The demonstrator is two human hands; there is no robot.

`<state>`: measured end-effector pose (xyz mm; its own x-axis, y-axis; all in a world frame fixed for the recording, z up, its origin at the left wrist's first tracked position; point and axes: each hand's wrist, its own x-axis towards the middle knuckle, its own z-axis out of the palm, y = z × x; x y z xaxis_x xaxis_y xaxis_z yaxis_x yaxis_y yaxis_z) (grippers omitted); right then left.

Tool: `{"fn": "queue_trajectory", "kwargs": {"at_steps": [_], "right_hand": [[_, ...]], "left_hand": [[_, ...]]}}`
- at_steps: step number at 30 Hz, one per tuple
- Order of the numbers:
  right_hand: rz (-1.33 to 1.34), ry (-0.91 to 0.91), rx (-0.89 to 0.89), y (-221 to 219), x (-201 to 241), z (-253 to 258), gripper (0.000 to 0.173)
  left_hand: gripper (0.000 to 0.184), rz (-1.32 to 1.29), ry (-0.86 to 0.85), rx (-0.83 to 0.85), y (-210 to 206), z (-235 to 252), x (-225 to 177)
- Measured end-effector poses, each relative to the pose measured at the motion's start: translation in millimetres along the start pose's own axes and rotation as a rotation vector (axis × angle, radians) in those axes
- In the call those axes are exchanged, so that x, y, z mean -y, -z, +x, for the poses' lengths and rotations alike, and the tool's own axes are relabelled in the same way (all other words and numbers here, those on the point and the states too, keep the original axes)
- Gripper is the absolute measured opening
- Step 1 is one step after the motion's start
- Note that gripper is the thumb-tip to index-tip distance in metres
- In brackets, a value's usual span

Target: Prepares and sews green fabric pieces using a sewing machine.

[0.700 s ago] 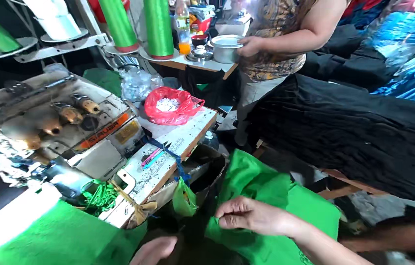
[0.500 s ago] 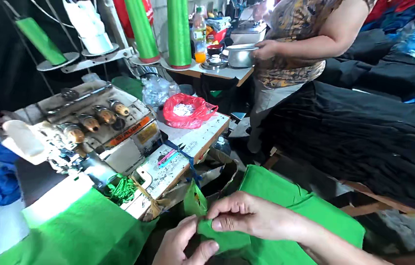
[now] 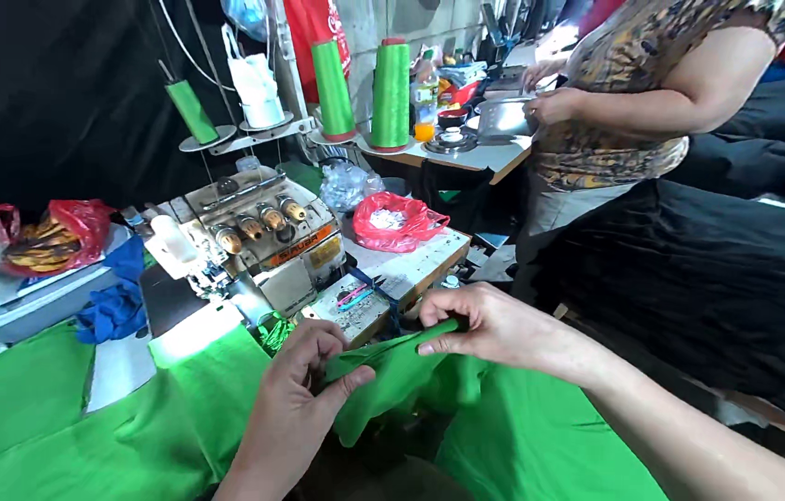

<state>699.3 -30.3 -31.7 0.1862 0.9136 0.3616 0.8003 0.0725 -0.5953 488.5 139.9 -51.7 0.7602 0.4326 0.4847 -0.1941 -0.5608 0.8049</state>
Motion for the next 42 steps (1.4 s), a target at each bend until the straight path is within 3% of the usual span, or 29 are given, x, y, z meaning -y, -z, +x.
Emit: {"fn": "queue_trajectory", "kwargs": {"at_steps": [4, 6, 9, 11, 13, 15, 17, 20, 22, 25, 31, 35, 37, 38, 40, 42], "right_hand": [[-0.014, 0.131, -0.072, 4, 1, 7, 0.011], [-0.052, 0.159, -0.085, 7, -1, 7, 0.011], [-0.101, 0.148, -0.139, 14, -6, 8, 0.011], [-0.09, 0.106, -0.165, 19, -9, 7, 0.009], [-0.058, 0.053, -0.154, 24, -7, 5, 0.008], [-0.046, 0.013, -0.105, 25, -4, 4, 0.011], [0.019, -0.039, 0.005, 25, 1, 6, 0.017], [0.198, -0.033, 0.166, 9, 14, 16, 0.053], [0.339, -0.019, 0.195, -8, 31, 26, 0.063], [0.464, 0.053, 0.144, -22, 45, 43, 0.042], [0.321, 0.303, 0.004, -22, 56, 69, 0.012], [0.35, 0.243, -0.153, -2, 48, 82, 0.01], [0.407, 0.293, -0.145, 9, 11, 93, 0.014], [0.429, 0.316, -0.129, 11, -2, 98, 0.016], [0.423, 0.208, -0.116, 12, 12, 103, 0.012], [0.387, 0.16, -0.069, 11, 26, 108, 0.013]], "left_hand": [[0.037, 0.079, 0.108, 0.199, 12, -3, -3], [0.032, 0.309, 0.04, 0.241, 22, -5, 2], [0.021, 0.562, -0.108, 0.143, 42, -4, 15], [0.019, 0.454, -0.006, 0.055, 54, 0, 10], [0.016, 0.134, 0.2, -0.067, 54, 2, -5], [0.016, -0.116, 0.298, -0.153, 48, 3, -15], [0.018, -0.119, 0.257, -0.167, 38, 3, -22], [0.018, 0.071, 0.054, -0.067, 17, 4, -30], [0.02, 0.124, -0.056, 0.007, 6, 8, -34], [0.027, 0.048, -0.065, -0.011, 4, 11, -35], [0.03, -0.004, 0.088, -0.051, 23, -13, -19], [0.032, 0.043, 0.307, 0.134, 41, -69, 10], [0.024, 0.12, 0.4, 0.169, 59, -95, 11], [0.021, 0.143, 0.418, 0.137, 72, -104, 5], [0.013, 0.156, 0.442, -0.063, 98, -113, -25], [0.017, 0.166, 0.332, -0.227, 137, -119, -46]]}}
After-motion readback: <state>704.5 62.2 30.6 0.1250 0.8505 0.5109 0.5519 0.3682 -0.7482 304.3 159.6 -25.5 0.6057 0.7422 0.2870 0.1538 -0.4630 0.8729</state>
